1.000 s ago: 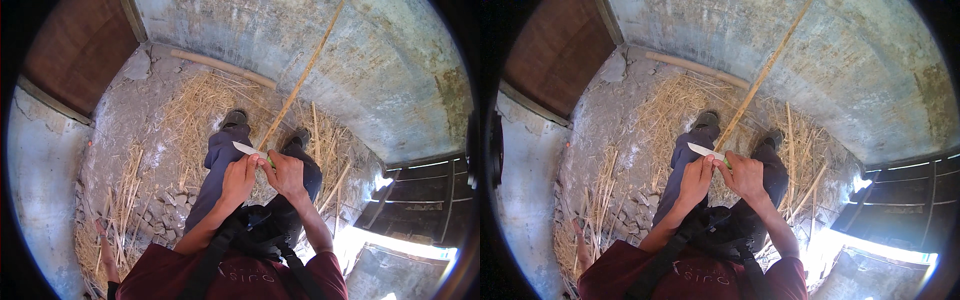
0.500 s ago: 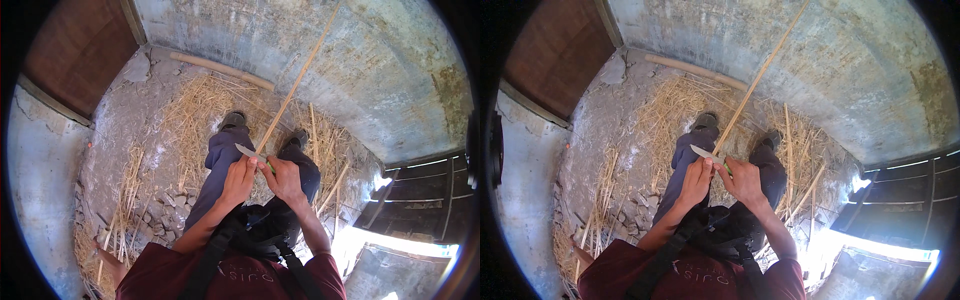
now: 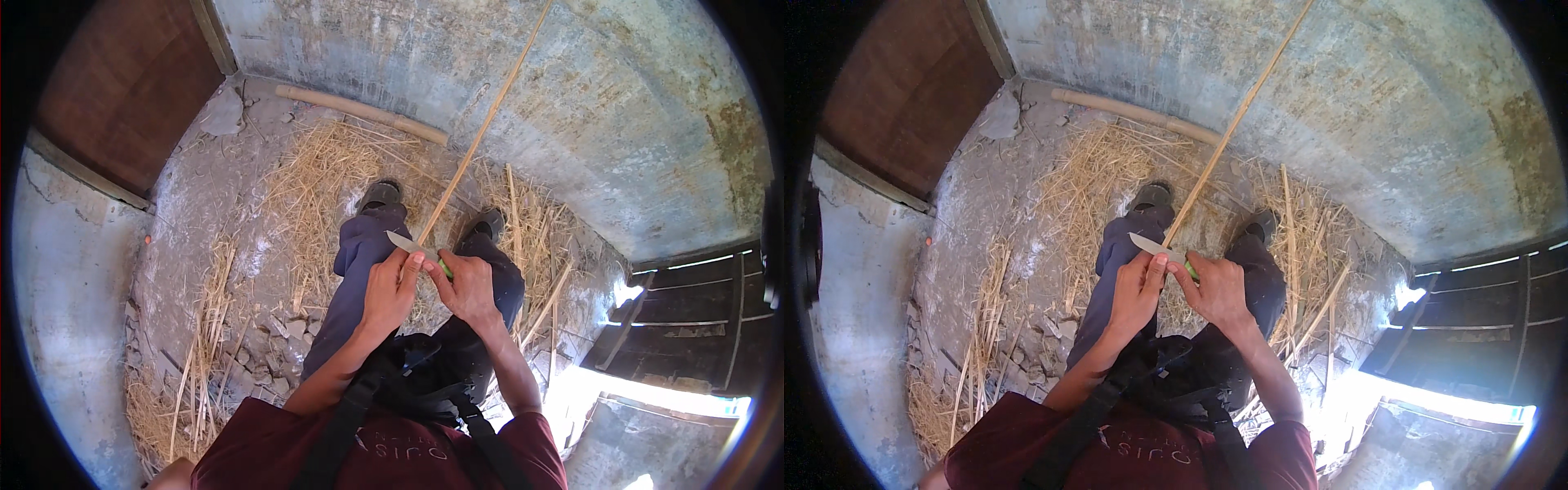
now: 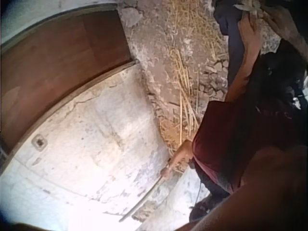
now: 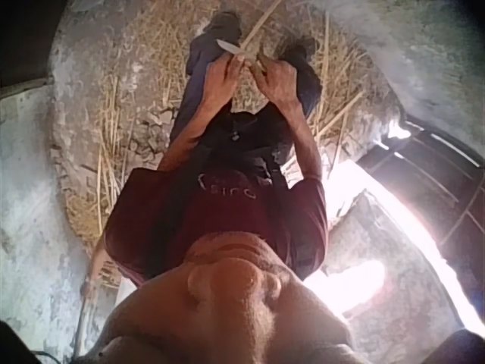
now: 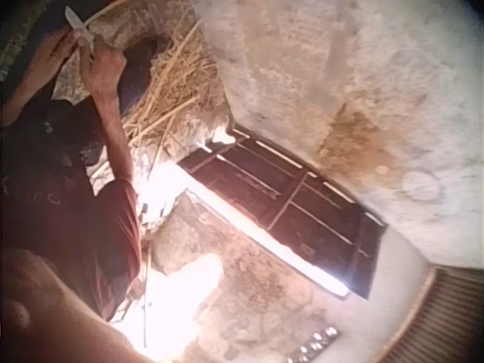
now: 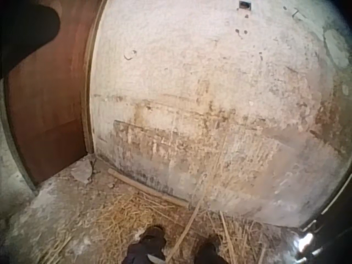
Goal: The person whittles and shapes a long bamboo pole using a small knife, shaving off thin strips from the end of the pole.
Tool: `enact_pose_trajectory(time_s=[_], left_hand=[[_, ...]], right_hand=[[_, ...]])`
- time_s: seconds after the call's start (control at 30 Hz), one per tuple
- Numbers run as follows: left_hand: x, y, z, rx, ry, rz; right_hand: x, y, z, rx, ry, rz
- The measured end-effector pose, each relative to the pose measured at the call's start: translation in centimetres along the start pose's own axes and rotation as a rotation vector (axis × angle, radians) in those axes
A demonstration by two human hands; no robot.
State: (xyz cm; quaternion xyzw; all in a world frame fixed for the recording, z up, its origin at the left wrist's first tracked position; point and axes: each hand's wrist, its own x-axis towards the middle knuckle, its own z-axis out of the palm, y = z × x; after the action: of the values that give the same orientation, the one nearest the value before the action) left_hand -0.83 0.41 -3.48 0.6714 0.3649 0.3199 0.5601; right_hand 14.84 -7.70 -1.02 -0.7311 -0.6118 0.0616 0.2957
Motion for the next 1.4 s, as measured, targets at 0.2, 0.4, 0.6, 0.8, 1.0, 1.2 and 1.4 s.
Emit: enact_pose_trajectory(time_s=[0.2, 0.4, 0.6, 0.8, 1.0, 1.2, 1.4], left_hand=[[0.3, 1.5, -0.5, 0.014, 0.002, -0.018], [0.1, 1.2, -0.7, -0.064, -0.053, 0.036], [-0.7, -0.4, -0.6, -0.102, -0.066, 0.071], [-0.6, -0.7, -0.1, -0.091, -0.035, 0.067], [-0.1, 0.0, -0.6, -0.025, -0.020, 0.013], [0.3, 0.3, -0.7, -0.049, 0.032, -0.037], [0.7, 0.7, -1.0, -0.041, 0.037, -0.080]], right_hand=[[0.4, 0.0, -0.4, -0.003, -0.011, 0.004], [0.4, -0.3, -0.6, 0.028, -0.031, 0.060], [0.1, -1.1, -0.5, -0.028, -0.020, 0.014], [0.5, -1.0, 0.0, -0.031, -0.011, -0.039], [1.2, -0.7, 0.2, -0.075, -0.008, -0.069], [1.9, -0.9, 0.3, -0.079, 0.015, -0.073], [2.2, -1.1, 0.2, -0.145, 0.020, -0.046]])
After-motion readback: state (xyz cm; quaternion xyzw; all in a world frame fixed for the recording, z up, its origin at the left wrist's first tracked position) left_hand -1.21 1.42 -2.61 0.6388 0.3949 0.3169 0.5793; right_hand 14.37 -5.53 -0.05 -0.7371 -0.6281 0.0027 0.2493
